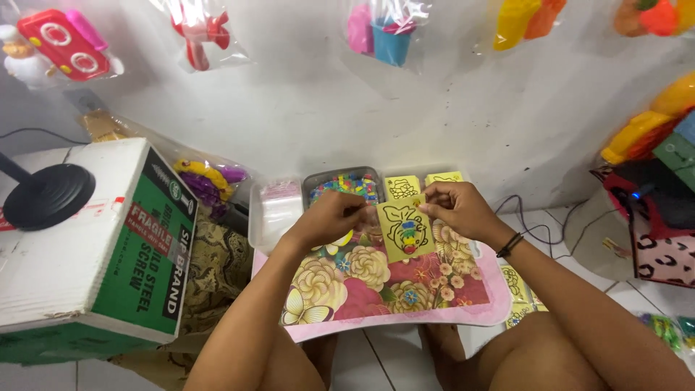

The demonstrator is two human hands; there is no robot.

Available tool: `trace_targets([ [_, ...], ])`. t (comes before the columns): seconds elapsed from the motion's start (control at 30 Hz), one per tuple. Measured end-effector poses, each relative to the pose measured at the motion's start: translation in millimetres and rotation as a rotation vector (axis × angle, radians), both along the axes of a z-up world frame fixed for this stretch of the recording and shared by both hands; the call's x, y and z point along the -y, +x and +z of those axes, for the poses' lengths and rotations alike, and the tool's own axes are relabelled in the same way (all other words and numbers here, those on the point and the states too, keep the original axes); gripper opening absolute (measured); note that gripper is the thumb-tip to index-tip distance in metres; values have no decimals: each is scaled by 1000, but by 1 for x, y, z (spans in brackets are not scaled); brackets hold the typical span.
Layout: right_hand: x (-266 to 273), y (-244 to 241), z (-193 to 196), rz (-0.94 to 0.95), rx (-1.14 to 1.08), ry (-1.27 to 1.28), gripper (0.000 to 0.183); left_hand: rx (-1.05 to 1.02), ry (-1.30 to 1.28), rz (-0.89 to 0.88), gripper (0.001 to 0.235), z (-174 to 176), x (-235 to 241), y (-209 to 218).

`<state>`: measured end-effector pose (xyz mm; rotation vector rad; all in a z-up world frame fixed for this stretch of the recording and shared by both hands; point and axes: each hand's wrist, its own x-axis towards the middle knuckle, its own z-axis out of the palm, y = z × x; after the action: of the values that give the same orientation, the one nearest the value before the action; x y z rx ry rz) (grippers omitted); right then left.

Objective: The person sits on the floor and packs small yellow stickers with cartoon designs into clear plastic bags. They pick up stickers, place them into bags, and arrange the filled bags on the floor. The person also handles a container of colorful beads and a white paper sheet during the process.

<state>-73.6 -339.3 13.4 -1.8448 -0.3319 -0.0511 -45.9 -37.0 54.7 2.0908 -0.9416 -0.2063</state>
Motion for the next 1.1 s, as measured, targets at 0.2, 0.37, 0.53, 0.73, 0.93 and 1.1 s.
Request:
trace_targets([
  [0.2, 41, -8, -1, -121, -13, 61, 11, 149, 151, 82, 19, -8, -7, 7],
  [0.37, 86, -24, -8, -233, -11, 88, 11, 144, 293, 87, 22, -7, -10, 3],
  [0.53, 130, -58, -31, -415, 41, 148, 11, 30, 438, 108, 23, -12, -3, 5],
  [0.73, 178, -110, -77, -596, -34, 241, 17, -69, 562, 130, 26, -12, 1, 5],
  [0.93, 229, -174, -98, -720, -75, 344, 30, -161, 738, 280, 26, -19, 15, 1],
  [1.1, 261, -219, -134, -890, -35, 434, 10, -182, 692, 345, 27, -42, 7, 11],
])
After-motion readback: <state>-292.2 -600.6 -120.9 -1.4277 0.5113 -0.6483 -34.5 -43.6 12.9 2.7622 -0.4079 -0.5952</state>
